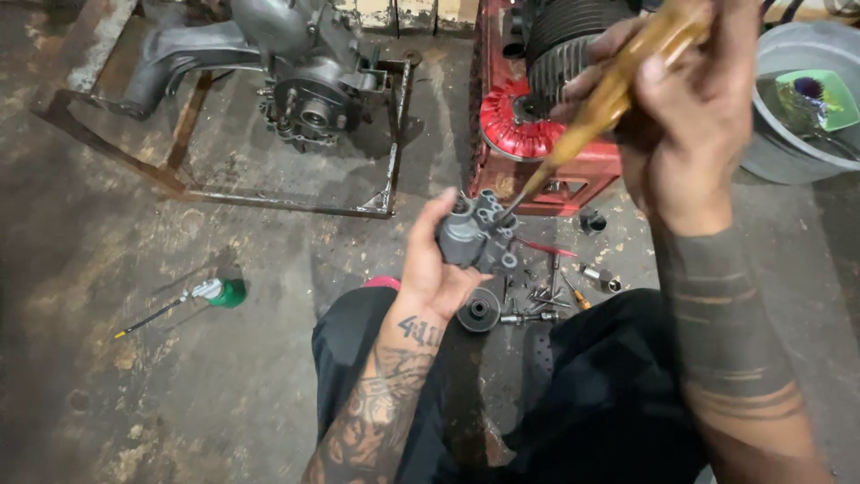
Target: The person sits on the workshop floor holding a carburetor and uses a screwdriver to loosen and remove its parts, then works small fittings and screws by hand, reassembling the carburetor body while picking screws and tools from the floor.
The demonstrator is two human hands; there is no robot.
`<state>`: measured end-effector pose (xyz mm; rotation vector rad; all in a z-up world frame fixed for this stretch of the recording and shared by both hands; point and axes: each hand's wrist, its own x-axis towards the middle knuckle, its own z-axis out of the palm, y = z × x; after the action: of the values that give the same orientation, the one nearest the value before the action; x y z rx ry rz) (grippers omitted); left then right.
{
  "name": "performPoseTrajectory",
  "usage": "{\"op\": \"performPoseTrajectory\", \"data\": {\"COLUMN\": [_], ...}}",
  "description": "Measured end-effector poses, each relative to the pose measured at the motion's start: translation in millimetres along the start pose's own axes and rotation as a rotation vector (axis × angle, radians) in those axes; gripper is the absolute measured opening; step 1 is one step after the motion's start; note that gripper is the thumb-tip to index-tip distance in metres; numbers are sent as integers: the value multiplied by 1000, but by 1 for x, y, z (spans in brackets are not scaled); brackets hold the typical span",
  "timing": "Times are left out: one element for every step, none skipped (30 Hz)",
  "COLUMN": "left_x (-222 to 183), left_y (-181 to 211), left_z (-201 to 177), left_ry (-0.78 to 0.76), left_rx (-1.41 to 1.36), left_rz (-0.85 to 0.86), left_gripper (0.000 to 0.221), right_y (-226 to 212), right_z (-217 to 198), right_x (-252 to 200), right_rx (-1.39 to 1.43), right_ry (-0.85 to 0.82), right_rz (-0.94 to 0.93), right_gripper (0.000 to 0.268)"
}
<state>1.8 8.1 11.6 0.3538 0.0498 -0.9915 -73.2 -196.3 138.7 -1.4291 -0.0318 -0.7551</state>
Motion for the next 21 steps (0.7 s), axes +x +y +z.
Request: {"op": "performPoseTrajectory", "data": {"left_x": [-3,-7,-11,-13,-16,-19,-23,-27,-32,-40,-49,-57,-64,-70,-79,-84,-86,-87,-95,-102,-102], "left_y": [2,4,7,7,8,9,10,10,10,11,10,10,11,12,10,11,9,7,7,9,12], "left_z": [6,11,17,17,17,16,14,11,7,3,-3,-9,-15,-22,-30,-46,-63,-80,-84,-87,-91], "left_ry": [-2,-2,-3,-5,34,73,73,87,104,108,21,-65,-47,-26,2,29,238,447,467,533,592], "left_rx": [3,2,0,3,-39,-80,-76,-99,-125,-123,-97,-69,-76,-27,21,13,-4,-16,-26,-57,-88], "left_rz": [-4,55,116,114,145,175,175,166,159,161,223,284,282,326,352,331,313,290,254,256,266], "left_gripper": [41,46,51,51,51,51,51,47,44,44,40,36,36,40,44,44,46,48,48,49,50], "right_y": [0,0,-1,-2,-3,-3,3,9,16,26,37,48,58,68,77,108,137,166,170,176,184], "right_z": [-6,-11,-16,-20,-22,-25,-32,-39,-46,-51,-57,-62,-58,-54,-52,-52,-56,-61,-47,-32,-19], "right_x": [3,6,9,10,12,13,11,8,5,-5,-15,-26,-42,-59,-83,-111,-141,-171,-196,-218,-232], "right_rx": [-1,51,105,105,134,166,169,64,-41,-38,-93,-150,-149,-252,-357,-359,-460,-559,-571,-805,-1024], "right_ry": [5,62,117,120,200,282,283,239,193,192,153,114,113,-6,-114,-103,-169,-238,-222,-509,-814], "right_rz": [-3,0,2,-2,52,103,102,106,112,115,163,210,230,267,314,348,397,449,488,652,805], "right_gripper": [69,58,47,47,56,65,65,63,62,62,63,64,64,50,37,37,53,69,69,44,34]}}
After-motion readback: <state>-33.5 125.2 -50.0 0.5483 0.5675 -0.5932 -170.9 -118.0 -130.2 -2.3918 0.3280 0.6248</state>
